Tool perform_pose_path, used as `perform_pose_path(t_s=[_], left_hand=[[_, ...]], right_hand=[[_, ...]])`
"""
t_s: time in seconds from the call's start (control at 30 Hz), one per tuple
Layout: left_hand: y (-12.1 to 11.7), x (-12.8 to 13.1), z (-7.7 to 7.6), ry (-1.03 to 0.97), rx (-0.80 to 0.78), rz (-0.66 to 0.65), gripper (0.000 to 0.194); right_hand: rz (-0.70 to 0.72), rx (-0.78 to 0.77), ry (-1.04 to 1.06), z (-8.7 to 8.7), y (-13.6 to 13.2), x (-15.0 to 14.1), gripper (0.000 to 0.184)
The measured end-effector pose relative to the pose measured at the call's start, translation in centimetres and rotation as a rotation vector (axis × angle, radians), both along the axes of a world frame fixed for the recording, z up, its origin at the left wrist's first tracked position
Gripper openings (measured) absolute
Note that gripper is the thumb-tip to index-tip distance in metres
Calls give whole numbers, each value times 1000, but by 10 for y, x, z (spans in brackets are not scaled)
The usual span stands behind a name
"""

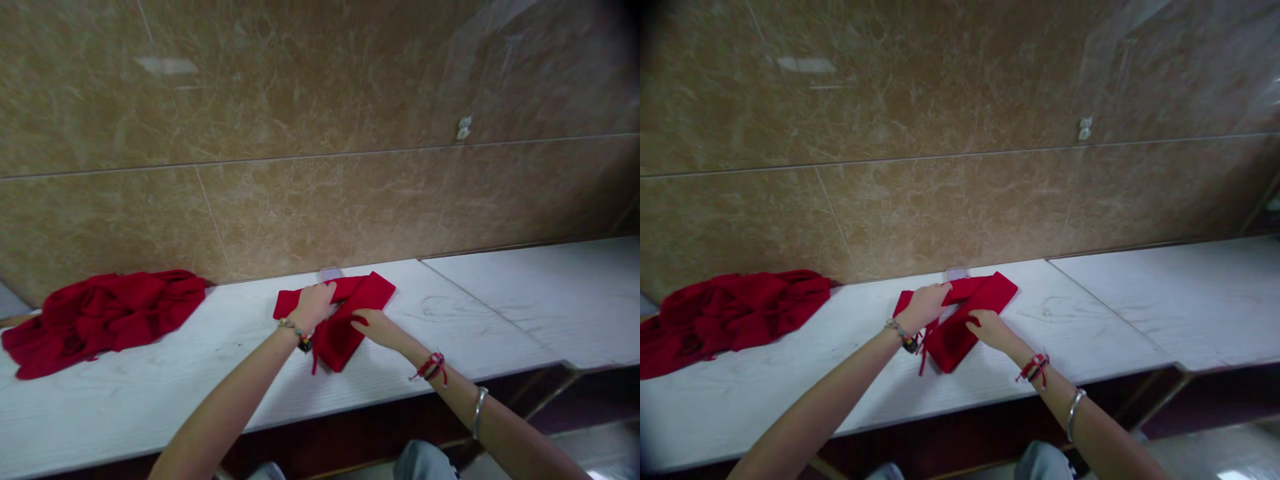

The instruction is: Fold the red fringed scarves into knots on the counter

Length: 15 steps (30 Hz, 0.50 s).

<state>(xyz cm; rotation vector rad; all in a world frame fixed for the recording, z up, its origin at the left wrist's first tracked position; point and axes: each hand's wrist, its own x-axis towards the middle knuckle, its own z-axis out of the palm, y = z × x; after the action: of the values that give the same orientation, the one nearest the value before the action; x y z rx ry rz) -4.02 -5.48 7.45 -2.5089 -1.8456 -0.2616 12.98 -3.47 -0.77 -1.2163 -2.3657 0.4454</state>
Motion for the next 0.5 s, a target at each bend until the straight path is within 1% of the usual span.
perform_pose_path(t_s=[0.07, 0.1, 0.13, 0.17, 0.2, 0.27, 0.3, 0.33, 0.4, 0.43, 0.5], left_hand=[[0, 9, -24, -23, -54, -33, 41], [2, 6, -32, -39, -70, -47, 45], [4, 0, -37, -75, -87, -58, 47], [8, -8, -39, -143, -120, -71, 48], [11, -18, -39, -264, -181, -87, 49], [18, -40, -34, -475, -295, -119, 51], [21, -49, -32, -535, -307, -136, 51], [24, -57, -32, -546, -293, -156, 49], [27, -67, -34, -477, -232, -209, 47], [29, -69, -38, -421, -222, -236, 49], [31, -68, -48, -310, -255, -266, 56]], right_hand=[[11, -5, 24, -8, -6, 5, 30], [18, -6, 37, -10, -8, 6, 31], [24, -5, 48, -12, -9, 8, 31], [25, -4, 57, -13, -10, 8, 31], [23, -4, 63, -12, -9, 8, 30], [14, -3, 67, -9, -6, 6, 29], [13, -1, 65, -7, -3, 4, 29], [13, 0, 65, -4, 0, 2, 30], [23, -13, 83, -1, 6, -5, 33], [31, -31, 108, 0, 9, -9, 34], [41, -90, 188, 0, 15, -17, 35]])
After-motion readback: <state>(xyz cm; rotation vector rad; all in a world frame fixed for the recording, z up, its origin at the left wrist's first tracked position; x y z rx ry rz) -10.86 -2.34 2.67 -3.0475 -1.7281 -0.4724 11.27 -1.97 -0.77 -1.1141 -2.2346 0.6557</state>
